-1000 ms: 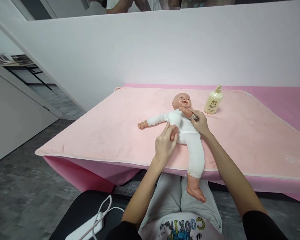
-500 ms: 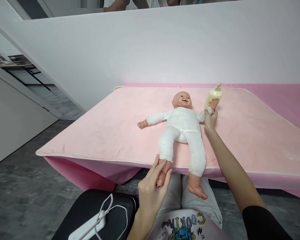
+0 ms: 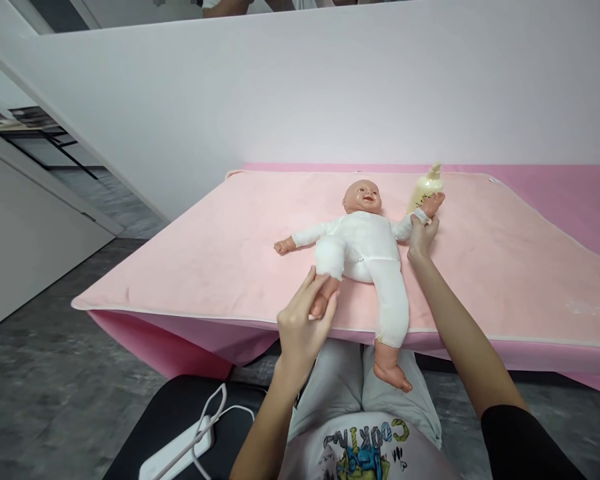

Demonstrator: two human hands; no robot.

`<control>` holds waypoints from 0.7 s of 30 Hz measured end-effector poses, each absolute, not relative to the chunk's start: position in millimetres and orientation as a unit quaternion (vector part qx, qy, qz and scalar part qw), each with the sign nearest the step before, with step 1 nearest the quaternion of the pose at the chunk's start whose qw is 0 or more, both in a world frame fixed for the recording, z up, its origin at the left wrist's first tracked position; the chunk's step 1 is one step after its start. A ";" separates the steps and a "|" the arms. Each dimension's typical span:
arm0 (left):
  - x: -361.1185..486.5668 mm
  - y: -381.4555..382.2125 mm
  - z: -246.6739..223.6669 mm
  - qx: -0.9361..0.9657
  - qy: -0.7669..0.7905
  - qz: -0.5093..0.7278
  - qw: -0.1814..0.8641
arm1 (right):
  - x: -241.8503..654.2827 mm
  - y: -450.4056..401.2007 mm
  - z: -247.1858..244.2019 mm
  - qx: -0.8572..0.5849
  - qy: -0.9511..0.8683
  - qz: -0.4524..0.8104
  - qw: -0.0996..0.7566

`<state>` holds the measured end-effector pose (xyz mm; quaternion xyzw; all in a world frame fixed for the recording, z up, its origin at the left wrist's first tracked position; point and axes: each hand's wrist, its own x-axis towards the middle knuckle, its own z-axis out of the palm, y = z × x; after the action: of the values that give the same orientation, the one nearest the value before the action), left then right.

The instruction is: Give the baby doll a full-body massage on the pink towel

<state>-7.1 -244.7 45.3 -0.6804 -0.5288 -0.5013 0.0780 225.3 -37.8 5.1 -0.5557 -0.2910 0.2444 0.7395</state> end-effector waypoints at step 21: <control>7.0 -201.7 73.0 -0.691 -0.552 -0.466 -0.033 | 205.5 -62.2 14.1 -0.500 -0.644 0.081 0.573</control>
<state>7.0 -201.7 73.0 -0.6907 -0.5520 -0.4659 -0.0328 205.5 -62.2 14.1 -0.4998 -0.6442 0.0807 0.5733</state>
